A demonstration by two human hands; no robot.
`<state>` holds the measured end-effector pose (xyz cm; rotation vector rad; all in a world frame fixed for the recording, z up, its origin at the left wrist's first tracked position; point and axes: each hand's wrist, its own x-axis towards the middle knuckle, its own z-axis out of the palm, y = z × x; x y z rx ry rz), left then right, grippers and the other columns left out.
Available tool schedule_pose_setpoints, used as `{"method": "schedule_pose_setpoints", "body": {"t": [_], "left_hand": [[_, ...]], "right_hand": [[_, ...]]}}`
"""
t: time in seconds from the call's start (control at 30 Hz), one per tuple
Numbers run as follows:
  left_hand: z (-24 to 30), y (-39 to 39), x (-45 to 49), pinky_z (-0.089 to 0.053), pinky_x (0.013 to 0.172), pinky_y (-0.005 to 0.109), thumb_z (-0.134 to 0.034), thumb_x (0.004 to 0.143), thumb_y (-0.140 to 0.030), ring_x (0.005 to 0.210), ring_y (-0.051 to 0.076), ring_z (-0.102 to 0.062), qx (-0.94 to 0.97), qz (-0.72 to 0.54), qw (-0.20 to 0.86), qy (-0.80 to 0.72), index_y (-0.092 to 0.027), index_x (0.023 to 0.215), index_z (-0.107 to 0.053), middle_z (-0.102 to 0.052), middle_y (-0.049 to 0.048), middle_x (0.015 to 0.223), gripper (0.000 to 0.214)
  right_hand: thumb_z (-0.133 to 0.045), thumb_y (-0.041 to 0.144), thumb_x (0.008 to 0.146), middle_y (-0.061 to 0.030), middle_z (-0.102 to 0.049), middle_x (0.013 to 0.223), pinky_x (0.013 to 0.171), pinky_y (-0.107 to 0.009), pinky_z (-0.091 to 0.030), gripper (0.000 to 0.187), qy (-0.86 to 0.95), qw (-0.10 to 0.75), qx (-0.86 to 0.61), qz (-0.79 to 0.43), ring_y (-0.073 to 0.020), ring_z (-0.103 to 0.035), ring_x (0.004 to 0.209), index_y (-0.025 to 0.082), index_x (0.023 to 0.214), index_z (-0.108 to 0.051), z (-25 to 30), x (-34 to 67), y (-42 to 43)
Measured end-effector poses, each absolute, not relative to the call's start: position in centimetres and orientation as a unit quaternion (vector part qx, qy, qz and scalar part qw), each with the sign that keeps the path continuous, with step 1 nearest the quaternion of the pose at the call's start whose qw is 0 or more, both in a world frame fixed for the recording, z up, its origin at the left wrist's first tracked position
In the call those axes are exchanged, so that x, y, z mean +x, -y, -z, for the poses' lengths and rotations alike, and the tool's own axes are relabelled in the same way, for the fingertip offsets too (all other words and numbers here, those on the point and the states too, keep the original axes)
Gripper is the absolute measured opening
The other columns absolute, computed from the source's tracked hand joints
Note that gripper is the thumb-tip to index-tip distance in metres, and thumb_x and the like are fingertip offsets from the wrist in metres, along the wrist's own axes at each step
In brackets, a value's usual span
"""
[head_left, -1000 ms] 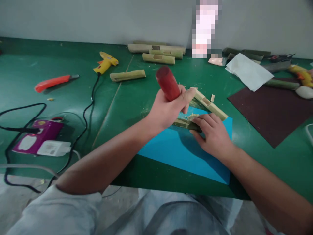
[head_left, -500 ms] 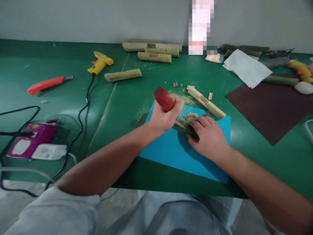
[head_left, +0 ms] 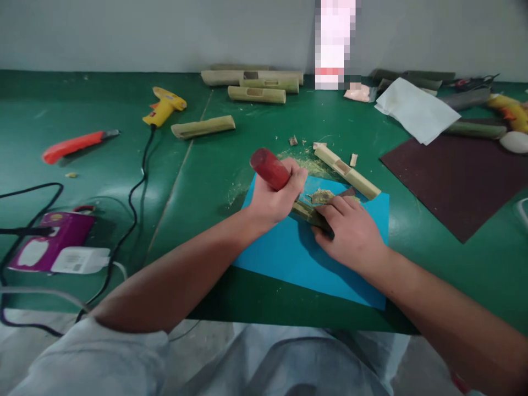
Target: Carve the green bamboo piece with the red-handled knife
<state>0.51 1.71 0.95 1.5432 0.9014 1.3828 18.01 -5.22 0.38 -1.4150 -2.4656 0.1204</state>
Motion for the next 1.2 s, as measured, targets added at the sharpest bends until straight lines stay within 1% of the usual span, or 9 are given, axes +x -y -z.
{"method": "schedule_pose_setpoints", "body": {"t": [0.13, 0.23, 0.37, 0.53, 0.63, 0.73, 0.9, 1.07, 1.2], "left_hand": [[-0.8, -1.8, 0.5, -0.033, 0.046, 0.024, -0.067, 0.092, -0.048, 0.047, 0.007, -0.040, 0.626, -0.554, 0.415, -0.360, -0.018, 0.058, -0.052, -0.047, -0.0025, 0.055, 0.048], [-0.8, -1.8, 0.4, -0.034, 0.047, 0.024, -0.067, 0.090, -0.034, 0.049, 0.007, -0.042, 0.636, -0.558, 0.389, -0.365, -0.018, 0.058, -0.051, -0.048, -0.0029, 0.055, 0.039], [-0.8, -2.0, 0.2, -0.036, 0.052, 0.025, -0.060, 0.086, -0.018, 0.053, 0.009, -0.048, 0.677, -0.547, 0.344, -0.352, -0.018, 0.059, -0.051, -0.050, -0.0026, 0.056, 0.028], [-0.7, -2.3, 0.1, -0.039, 0.053, 0.025, -0.059, 0.082, -0.012, 0.055, 0.009, -0.050, 0.704, -0.544, 0.300, -0.343, -0.018, 0.063, -0.053, -0.053, -0.0025, 0.060, 0.021], [-0.6, -2.3, 0.3, -0.040, 0.052, 0.024, -0.061, 0.083, -0.013, 0.054, 0.008, -0.050, 0.713, -0.543, 0.296, -0.331, -0.019, 0.064, -0.054, -0.053, -0.0030, 0.060, 0.021], [-0.5, -2.2, 0.6, -0.039, 0.050, 0.024, -0.066, 0.084, -0.017, 0.052, 0.007, -0.048, 0.703, -0.555, 0.296, -0.333, -0.019, 0.063, -0.052, -0.051, -0.0040, 0.058, 0.026], [-0.2, -1.9, 1.0, -0.044, 0.051, 0.027, -0.079, 0.084, -0.030, 0.051, 0.009, -0.051, 0.659, -0.606, 0.278, -0.348, -0.019, 0.060, -0.053, -0.054, -0.0035, 0.057, 0.037], [0.4, -2.0, 0.9, -0.047, 0.053, 0.030, -0.073, 0.091, -0.040, 0.053, 0.011, -0.054, 0.650, -0.610, 0.275, -0.360, -0.021, 0.063, -0.058, -0.058, -0.0017, 0.060, 0.037], [0.6, -1.9, 0.9, -0.047, 0.054, 0.030, -0.072, 0.092, -0.041, 0.055, 0.011, -0.057, 0.658, -0.605, 0.281, -0.349, -0.021, 0.066, -0.059, -0.060, -0.0010, 0.063, 0.035]], "right_hand": [[-0.063, 0.028, 0.090, -0.0148, -0.069, 0.098, 0.081, -0.043, -0.049, 0.021, 0.856, 0.147, -0.493, -0.042, -0.0308, -0.062, 0.094, 0.013, 0.101, -0.072, -0.4, 18.0, 5.3], [-0.063, 0.028, 0.090, -0.0147, -0.070, 0.098, 0.079, -0.043, -0.048, 0.020, 0.857, 0.152, -0.490, -0.040, -0.0309, -0.062, 0.093, 0.014, 0.101, -0.072, -0.4, 18.0, 5.3], [-0.065, 0.029, 0.089, -0.0142, -0.070, 0.097, 0.079, -0.042, -0.047, 0.018, 0.853, 0.154, -0.498, -0.036, -0.0305, -0.061, 0.093, 0.015, 0.097, -0.072, -0.4, 17.8, 5.4], [-0.066, 0.036, 0.092, -0.0140, -0.070, 0.097, 0.078, -0.041, -0.045, 0.022, 0.845, 0.157, -0.510, -0.029, -0.0295, -0.060, 0.092, 0.016, 0.096, -0.071, -0.6, 17.0, 5.1], [-0.066, 0.035, 0.093, -0.0141, -0.070, 0.100, 0.078, -0.040, -0.046, 0.021, 0.850, 0.154, -0.503, -0.036, -0.0287, -0.060, 0.093, 0.015, 0.099, -0.070, -0.6, 16.6, 4.7], [-0.065, 0.034, 0.093, -0.0132, -0.069, 0.096, 0.079, -0.039, -0.047, 0.019, 0.854, 0.152, -0.496, -0.045, -0.0281, -0.061, 0.092, 0.015, 0.096, -0.069, -0.4, 16.3, 4.4], [-0.064, 0.032, 0.093, -0.0137, -0.069, 0.096, 0.081, -0.041, -0.049, 0.018, 0.857, 0.152, -0.490, -0.046, -0.0297, -0.062, 0.094, 0.014, 0.097, -0.069, 0.0, 16.1, 4.4], [-0.064, 0.030, 0.093, -0.0145, -0.069, 0.098, 0.084, -0.042, -0.050, 0.018, 0.860, 0.146, -0.486, -0.051, -0.0306, -0.063, 0.096, 0.013, 0.098, -0.069, 0.0, 15.9, 4.5], [-0.063, 0.030, 0.094, -0.0144, -0.069, 0.100, 0.085, -0.042, -0.050, 0.018, 0.858, 0.145, -0.489, -0.061, -0.0305, -0.063, 0.098, 0.013, 0.099, -0.069, -0.2, 15.8, 4.4]]}}
